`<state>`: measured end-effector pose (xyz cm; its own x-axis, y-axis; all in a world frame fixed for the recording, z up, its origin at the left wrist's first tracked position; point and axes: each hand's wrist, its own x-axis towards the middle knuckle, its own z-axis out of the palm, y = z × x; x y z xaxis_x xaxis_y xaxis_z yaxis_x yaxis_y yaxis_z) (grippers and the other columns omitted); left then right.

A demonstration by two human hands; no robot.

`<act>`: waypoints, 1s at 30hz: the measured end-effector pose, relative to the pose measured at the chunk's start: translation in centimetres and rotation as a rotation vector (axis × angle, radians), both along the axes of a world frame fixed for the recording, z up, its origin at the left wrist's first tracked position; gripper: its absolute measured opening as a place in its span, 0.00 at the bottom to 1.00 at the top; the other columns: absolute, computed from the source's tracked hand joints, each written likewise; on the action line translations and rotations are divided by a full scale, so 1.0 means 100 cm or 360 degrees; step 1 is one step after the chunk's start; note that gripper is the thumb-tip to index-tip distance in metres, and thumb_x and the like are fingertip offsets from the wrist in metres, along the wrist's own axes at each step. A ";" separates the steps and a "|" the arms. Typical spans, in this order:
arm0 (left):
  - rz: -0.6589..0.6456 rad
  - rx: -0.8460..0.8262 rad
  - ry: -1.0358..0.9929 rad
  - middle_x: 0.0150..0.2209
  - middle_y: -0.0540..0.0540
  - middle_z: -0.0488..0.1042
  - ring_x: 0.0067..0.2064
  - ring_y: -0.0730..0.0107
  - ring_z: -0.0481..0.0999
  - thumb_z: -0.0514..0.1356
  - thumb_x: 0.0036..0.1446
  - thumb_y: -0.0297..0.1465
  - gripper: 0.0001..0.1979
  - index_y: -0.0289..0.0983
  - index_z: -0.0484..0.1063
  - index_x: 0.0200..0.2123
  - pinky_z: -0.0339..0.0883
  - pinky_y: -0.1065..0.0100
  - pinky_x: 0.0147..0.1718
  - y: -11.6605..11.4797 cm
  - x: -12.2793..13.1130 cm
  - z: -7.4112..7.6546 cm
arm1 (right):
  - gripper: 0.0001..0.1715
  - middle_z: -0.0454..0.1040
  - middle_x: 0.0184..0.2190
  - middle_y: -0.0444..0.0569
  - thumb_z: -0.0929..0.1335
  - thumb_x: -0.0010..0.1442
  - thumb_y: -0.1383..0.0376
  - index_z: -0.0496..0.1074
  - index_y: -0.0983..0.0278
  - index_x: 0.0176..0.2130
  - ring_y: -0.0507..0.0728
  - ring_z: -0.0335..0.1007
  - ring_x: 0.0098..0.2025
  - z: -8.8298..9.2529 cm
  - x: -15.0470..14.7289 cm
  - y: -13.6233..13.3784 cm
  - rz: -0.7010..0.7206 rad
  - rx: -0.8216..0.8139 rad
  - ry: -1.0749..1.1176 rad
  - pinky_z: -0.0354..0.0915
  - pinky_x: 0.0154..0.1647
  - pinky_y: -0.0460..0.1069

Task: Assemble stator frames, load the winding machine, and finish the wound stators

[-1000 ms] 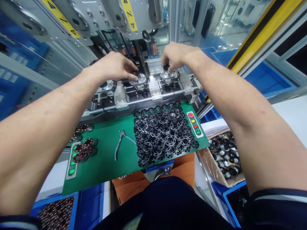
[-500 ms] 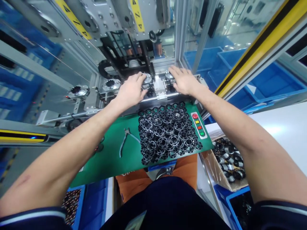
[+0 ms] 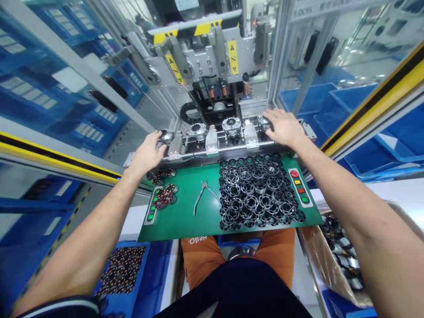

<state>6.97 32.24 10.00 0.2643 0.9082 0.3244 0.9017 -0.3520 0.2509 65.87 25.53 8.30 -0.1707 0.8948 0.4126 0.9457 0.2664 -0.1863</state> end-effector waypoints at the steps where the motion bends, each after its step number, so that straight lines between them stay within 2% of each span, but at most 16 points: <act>1: -0.0001 -0.0027 0.0017 0.86 0.29 0.69 0.89 0.37 0.67 0.51 0.79 0.52 0.41 0.34 0.69 0.83 0.60 0.35 0.90 -0.002 -0.003 -0.003 | 0.50 0.74 0.85 0.63 0.74 0.68 0.56 0.71 0.60 0.84 0.82 0.68 0.86 0.003 0.000 -0.002 -0.0014 0.0002 -0.0011 0.65 0.84 0.86; 4: -0.0001 -0.0072 0.0043 0.88 0.29 0.67 0.89 0.36 0.66 0.51 0.78 0.47 0.40 0.32 0.71 0.83 0.59 0.33 0.90 -0.003 -0.001 0.001 | 0.50 0.74 0.84 0.64 0.72 0.67 0.57 0.72 0.63 0.83 0.79 0.69 0.85 0.015 -0.002 -0.009 -0.0058 -0.0070 -0.0066 0.66 0.85 0.82; 8: -0.0073 -0.0148 0.0076 0.82 0.25 0.74 0.85 0.28 0.72 0.53 0.77 0.42 0.37 0.28 0.76 0.79 0.64 0.27 0.86 0.001 0.016 0.024 | 0.44 0.81 0.76 0.73 0.69 0.67 0.57 0.78 0.71 0.76 0.84 0.77 0.78 0.041 -0.024 -0.005 -0.0098 -0.0225 -0.0157 0.69 0.82 0.84; 10: -0.0141 -0.0093 0.0053 0.86 0.27 0.69 0.89 0.30 0.66 0.52 0.80 0.42 0.38 0.29 0.72 0.83 0.59 0.28 0.88 -0.001 0.042 0.032 | 0.46 0.79 0.78 0.76 0.67 0.71 0.57 0.75 0.75 0.79 0.85 0.74 0.81 0.051 -0.056 0.006 -0.0106 -0.0245 -0.0168 0.65 0.85 0.85; 12: -0.0250 -0.0021 0.0018 0.92 0.35 0.59 0.93 0.39 0.56 0.54 0.82 0.43 0.40 0.34 0.63 0.89 0.51 0.37 0.92 -0.006 0.079 0.035 | 0.51 0.70 0.86 0.72 0.66 0.74 0.56 0.65 0.74 0.86 0.81 0.64 0.89 0.054 -0.099 0.019 -0.0062 -0.0239 -0.0165 0.60 0.91 0.80; 13: -0.0308 -0.0022 0.0006 0.92 0.37 0.58 0.93 0.41 0.56 0.56 0.82 0.41 0.39 0.36 0.62 0.90 0.51 0.38 0.92 -0.009 0.098 0.036 | 0.54 0.64 0.89 0.70 0.66 0.74 0.55 0.59 0.74 0.89 0.78 0.58 0.92 0.052 -0.121 0.026 -0.0023 -0.0246 -0.0166 0.58 0.93 0.78; 14: -0.0343 -0.0050 -0.0002 0.91 0.37 0.62 0.92 0.40 0.59 0.58 0.81 0.39 0.37 0.37 0.66 0.88 0.55 0.36 0.91 -0.014 0.114 0.036 | 0.55 0.61 0.91 0.69 0.67 0.74 0.55 0.57 0.73 0.90 0.78 0.55 0.93 0.049 -0.140 0.031 0.0013 -0.0276 -0.0169 0.57 0.93 0.77; 16: -0.0358 -0.0082 -0.0038 0.87 0.35 0.69 0.90 0.37 0.64 0.61 0.79 0.35 0.33 0.36 0.72 0.83 0.60 0.34 0.89 -0.025 0.133 0.037 | 0.55 0.64 0.90 0.69 0.68 0.72 0.55 0.61 0.73 0.88 0.79 0.59 0.92 0.045 -0.165 0.036 0.0055 -0.0360 -0.0162 0.60 0.92 0.79; 18: -0.0298 -0.0040 -0.0116 0.85 0.33 0.72 0.88 0.37 0.66 0.61 0.81 0.34 0.30 0.35 0.74 0.80 0.61 0.35 0.88 -0.044 0.130 0.039 | 0.54 0.68 0.87 0.69 0.69 0.71 0.55 0.66 0.74 0.86 0.79 0.65 0.90 0.048 -0.166 0.031 0.0069 -0.0411 -0.0121 0.62 0.91 0.78; 20: -0.0212 0.0022 -0.0208 0.81 0.31 0.76 0.84 0.41 0.72 0.58 0.84 0.36 0.26 0.35 0.74 0.78 0.65 0.41 0.85 -0.077 0.112 0.035 | 0.55 0.66 0.88 0.69 0.69 0.70 0.54 0.66 0.76 0.86 0.77 0.64 0.91 0.059 -0.146 0.011 0.0059 -0.0376 -0.0038 0.60 0.93 0.75; 22: -0.0152 -0.0009 -0.0255 0.69 0.35 0.86 0.69 0.49 0.85 0.57 0.87 0.37 0.20 0.38 0.79 0.70 0.77 0.49 0.75 -0.123 0.090 0.018 | 0.59 0.60 0.91 0.68 0.69 0.69 0.52 0.63 0.76 0.88 0.76 0.58 0.93 0.068 -0.114 -0.024 -0.0003 -0.0275 0.0085 0.56 0.95 0.75; 23: -0.0151 -0.0081 -0.0250 0.60 0.40 0.90 0.58 0.54 0.89 0.60 0.86 0.38 0.15 0.40 0.83 0.63 0.81 0.55 0.66 -0.149 0.082 0.004 | 0.61 0.61 0.90 0.69 0.69 0.68 0.51 0.62 0.77 0.88 0.76 0.59 0.93 0.068 -0.096 -0.046 -0.0064 -0.0219 0.0160 0.55 0.95 0.75; 24: -0.0137 -0.0166 -0.0234 0.53 0.44 0.90 0.50 0.58 0.89 0.64 0.84 0.38 0.10 0.42 0.85 0.57 0.82 0.59 0.57 -0.176 0.076 -0.012 | 0.62 0.63 0.89 0.71 0.70 0.68 0.49 0.62 0.76 0.88 0.77 0.63 0.91 0.065 -0.080 -0.071 -0.0142 -0.0166 0.0245 0.59 0.94 0.74; 25: -0.0097 -0.0249 -0.0216 0.49 0.45 0.90 0.45 0.59 0.89 0.69 0.81 0.38 0.07 0.43 0.87 0.52 0.82 0.61 0.50 -0.200 0.074 -0.030 | 0.60 0.67 0.87 0.72 0.69 0.69 0.48 0.64 0.73 0.88 0.76 0.69 0.88 0.058 -0.065 -0.098 -0.0232 -0.0118 0.0340 0.66 0.90 0.73; 27: 0.0056 -0.0354 -0.0199 0.51 0.43 0.90 0.48 0.55 0.90 0.74 0.77 0.36 0.07 0.42 0.89 0.53 0.79 0.61 0.43 -0.240 0.075 -0.065 | 0.54 0.75 0.83 0.73 0.68 0.73 0.47 0.66 0.64 0.88 0.74 0.78 0.83 0.033 -0.040 -0.154 -0.0461 -0.0005 0.0542 0.79 0.79 0.71; 30: 0.0278 -0.0421 -0.0205 0.57 0.39 0.90 0.56 0.50 0.91 0.69 0.82 0.34 0.12 0.42 0.89 0.61 0.79 0.60 0.45 -0.268 0.076 -0.101 | 0.38 0.87 0.69 0.70 0.68 0.81 0.42 0.79 0.51 0.79 0.75 0.89 0.70 -0.019 -0.012 -0.231 -0.0859 0.0107 0.0756 0.83 0.71 0.74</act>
